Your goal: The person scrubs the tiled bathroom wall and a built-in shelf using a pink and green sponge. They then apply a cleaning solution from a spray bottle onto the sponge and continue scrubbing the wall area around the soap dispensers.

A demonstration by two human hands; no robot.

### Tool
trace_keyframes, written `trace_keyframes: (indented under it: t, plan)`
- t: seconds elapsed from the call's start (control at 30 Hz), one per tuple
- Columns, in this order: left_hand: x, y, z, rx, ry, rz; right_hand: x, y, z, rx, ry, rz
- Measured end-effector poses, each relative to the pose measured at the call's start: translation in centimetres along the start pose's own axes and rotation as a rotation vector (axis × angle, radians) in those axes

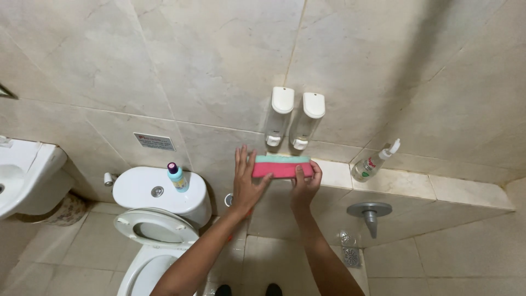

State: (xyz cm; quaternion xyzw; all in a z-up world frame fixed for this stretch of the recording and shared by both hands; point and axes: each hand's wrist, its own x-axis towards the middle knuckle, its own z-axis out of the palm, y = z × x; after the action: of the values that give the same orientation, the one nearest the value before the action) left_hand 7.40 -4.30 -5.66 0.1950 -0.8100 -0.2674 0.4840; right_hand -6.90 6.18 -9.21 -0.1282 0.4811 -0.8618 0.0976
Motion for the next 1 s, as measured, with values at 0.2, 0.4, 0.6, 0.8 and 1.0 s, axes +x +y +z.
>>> trace_keyframes:
  t: [0.2,0.4,0.6,0.8,1.0]
  plan:
    - [1.5,-1.5,0.3,-0.341,-0.086,-0.271,-0.9,2.0,-0.7,0.017,-0.02,-0.003]
    - [3.2,-3.8,-0.9,-0.235,-0.166,-0.101,0.4,2.2,-1.6,-0.261,-0.3,-0.344]
    - [3.9,-4.5,-1.7,-0.194,-0.138,0.302,-0.8,-4.1,0.4,-0.979,-0.445,-0.472]
    - [2.6,-4.6,0.1,-0.19,-0.15,0.342,-3.1,-2.7,3.3,-1.494,-0.477,-0.892]
    - [1.9,-6.2,-0.2,-0.129,-0.158,0.241,-4.9,-3.8,5.3,-1.537,-0.701,-0.757]
